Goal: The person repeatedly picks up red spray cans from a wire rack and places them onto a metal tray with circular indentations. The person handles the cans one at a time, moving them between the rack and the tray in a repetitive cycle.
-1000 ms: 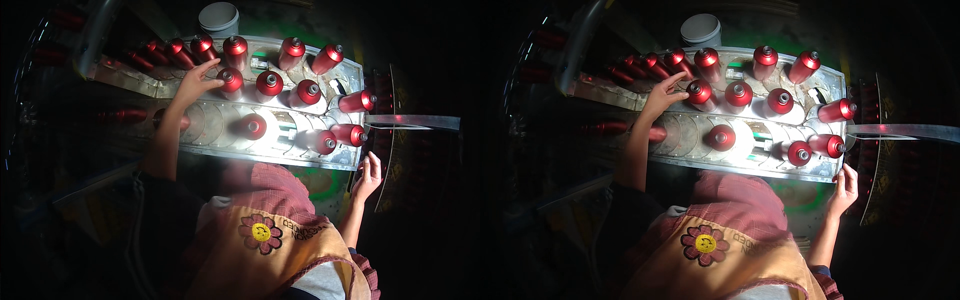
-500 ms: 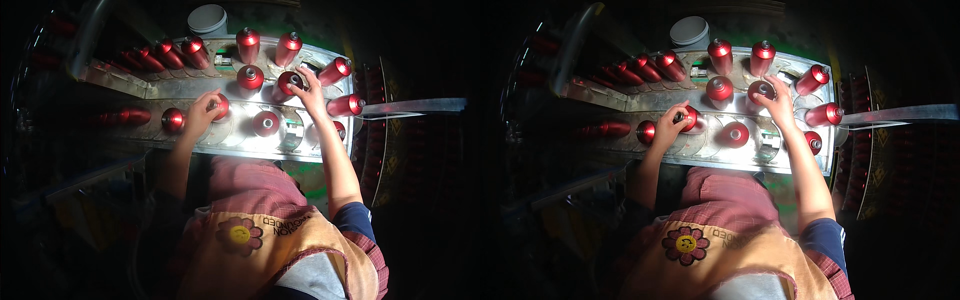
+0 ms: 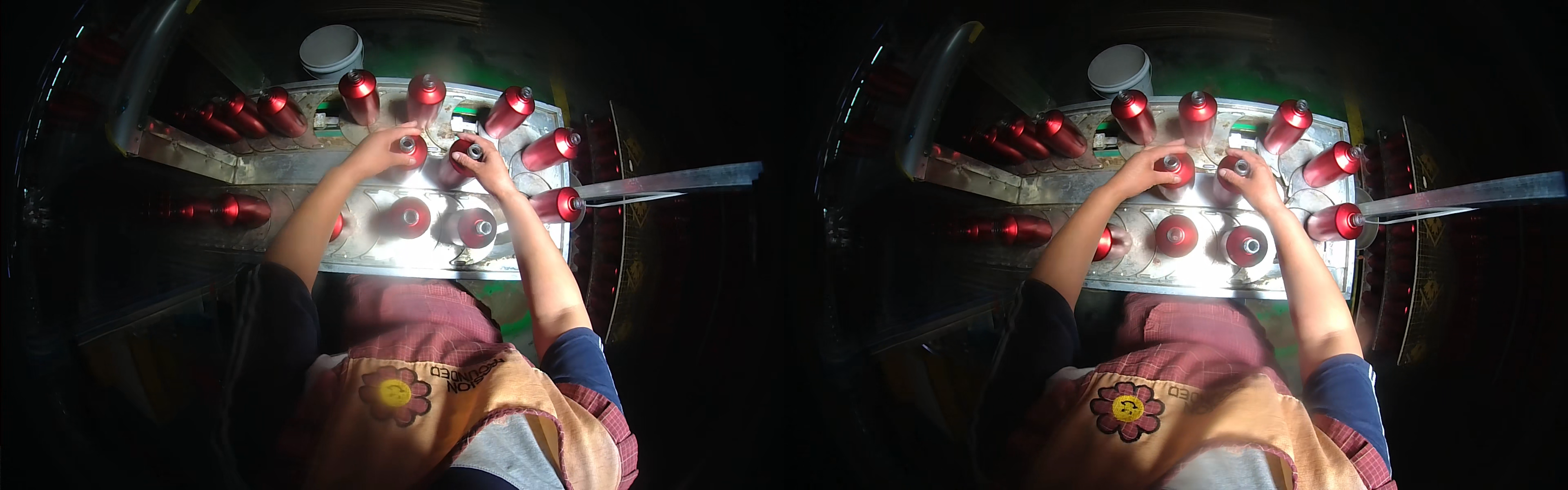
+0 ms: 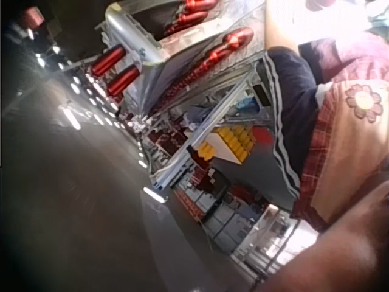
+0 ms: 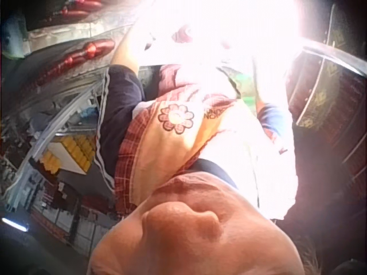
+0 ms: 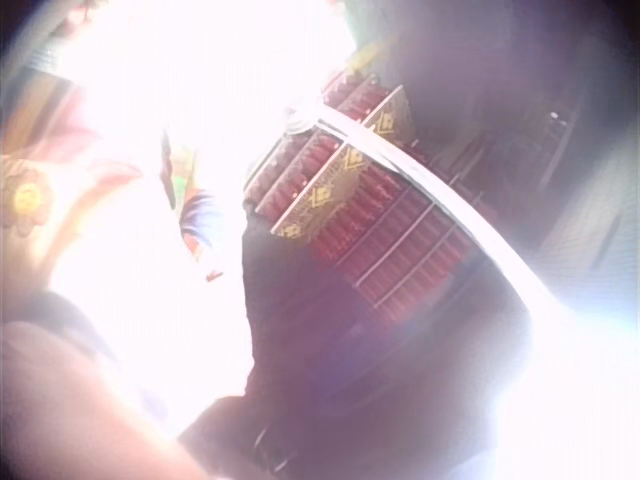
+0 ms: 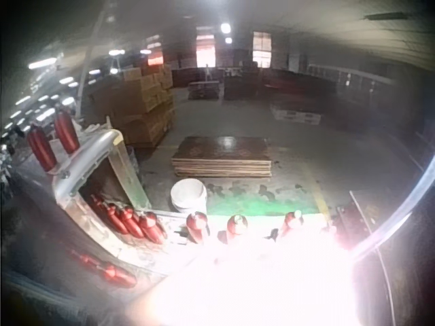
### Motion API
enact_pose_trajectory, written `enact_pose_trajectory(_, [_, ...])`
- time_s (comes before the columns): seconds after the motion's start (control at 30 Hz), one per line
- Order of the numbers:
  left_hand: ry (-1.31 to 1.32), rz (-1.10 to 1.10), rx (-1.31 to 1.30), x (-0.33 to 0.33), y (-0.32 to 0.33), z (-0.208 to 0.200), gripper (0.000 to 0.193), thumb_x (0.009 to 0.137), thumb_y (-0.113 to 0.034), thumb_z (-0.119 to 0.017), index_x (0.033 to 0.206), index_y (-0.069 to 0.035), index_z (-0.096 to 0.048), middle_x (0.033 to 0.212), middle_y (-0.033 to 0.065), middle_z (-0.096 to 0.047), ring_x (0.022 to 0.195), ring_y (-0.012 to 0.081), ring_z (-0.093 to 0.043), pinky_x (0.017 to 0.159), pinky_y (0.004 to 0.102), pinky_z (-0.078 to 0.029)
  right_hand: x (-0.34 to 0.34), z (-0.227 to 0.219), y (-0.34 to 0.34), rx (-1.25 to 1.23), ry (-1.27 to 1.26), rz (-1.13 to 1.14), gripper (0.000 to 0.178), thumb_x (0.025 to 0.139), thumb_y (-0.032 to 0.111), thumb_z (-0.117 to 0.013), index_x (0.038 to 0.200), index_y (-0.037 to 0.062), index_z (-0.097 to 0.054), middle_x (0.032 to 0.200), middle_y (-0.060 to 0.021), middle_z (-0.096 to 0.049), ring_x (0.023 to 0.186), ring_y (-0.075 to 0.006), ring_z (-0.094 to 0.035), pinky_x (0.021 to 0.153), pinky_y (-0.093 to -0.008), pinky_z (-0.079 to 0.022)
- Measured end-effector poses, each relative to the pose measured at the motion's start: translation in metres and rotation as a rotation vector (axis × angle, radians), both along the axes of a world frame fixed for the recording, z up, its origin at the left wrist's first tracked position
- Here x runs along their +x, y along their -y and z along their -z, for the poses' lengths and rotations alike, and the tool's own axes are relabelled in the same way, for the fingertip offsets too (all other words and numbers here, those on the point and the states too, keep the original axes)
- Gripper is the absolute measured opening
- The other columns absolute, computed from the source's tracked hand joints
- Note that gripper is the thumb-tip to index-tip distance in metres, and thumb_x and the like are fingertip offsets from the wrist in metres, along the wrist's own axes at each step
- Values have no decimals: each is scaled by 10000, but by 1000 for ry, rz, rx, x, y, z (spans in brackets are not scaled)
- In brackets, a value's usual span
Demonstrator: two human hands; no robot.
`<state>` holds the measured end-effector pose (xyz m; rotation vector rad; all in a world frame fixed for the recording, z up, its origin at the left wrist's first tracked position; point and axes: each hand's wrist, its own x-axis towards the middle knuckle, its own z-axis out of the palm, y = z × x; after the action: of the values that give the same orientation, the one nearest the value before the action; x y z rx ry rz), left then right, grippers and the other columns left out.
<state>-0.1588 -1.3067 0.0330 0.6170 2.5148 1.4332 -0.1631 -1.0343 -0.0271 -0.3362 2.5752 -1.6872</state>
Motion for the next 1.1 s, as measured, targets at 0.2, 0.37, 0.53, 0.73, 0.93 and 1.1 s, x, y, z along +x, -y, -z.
enact_pose_trajectory(0.2, [152,-90,211,24,20,10,250,846,-68,-702,1089,-75,-641,1436,62,-553,1305,154,-497,1095,296,-363,9,8,-3,21,-13,-30,524,824,337,-786,1299,187,-625,1205,-202,-606,1130,-306,-591,955,-372,-487])
enact_pose_trajectory(0.37, [71,-344,312,68,62,-26,280,871,25,-657,1138,-41,-603,1487,135,-480,1347,195,-458,1114,312,-342,-3,16,-26,-25,63,-40,531,832,359,-771,1318,214,-613,1233,-209,-577,1129,-305,-595,976,-374,-474])
enact_pose_trajectory(0.53, [-55,-459,111,130,98,-5,252,842,-6,-683,1087,-46,-639,1411,136,-561,1259,211,-544,1043,323,-416,-1,14,-33,-73,142,-86,561,894,199,-736,1390,54,-517,1234,-90,-620,1096,-159,-591,974,-289,-462])
enact_pose_trajectory(0.73, [-65,-381,68,122,86,58,283,793,-34,-679,1071,-32,-624,1356,147,-594,1249,292,-559,1048,360,-420,8,-4,-49,139,79,160,752,805,324,-803,1412,10,-489,1378,-233,-527,1292,-306,-504,1062,-386,-409])
enact_pose_trajectory(0.93, [-124,-452,-52,151,-3,49,263,801,-67,-685,1057,-43,-628,1338,123,-606,1249,280,-557,1049,358,-419,65,-65,-151,-242,10,127,531,893,42,-690,1394,34,-514,1326,-132,-578,1150,-184,-588,988,-317,-466])
enact_pose_trajectory(1.1, [-21,-567,-87,166,-113,35,388,794,-44,-705,1170,-84,-620,1421,124,-544,1327,273,-492,1086,361,-384,170,-59,-326,-379,30,252,508,914,-4,-643,1400,17,-496,1292,-96,-581,871,-69,-592,881,-266,-512])
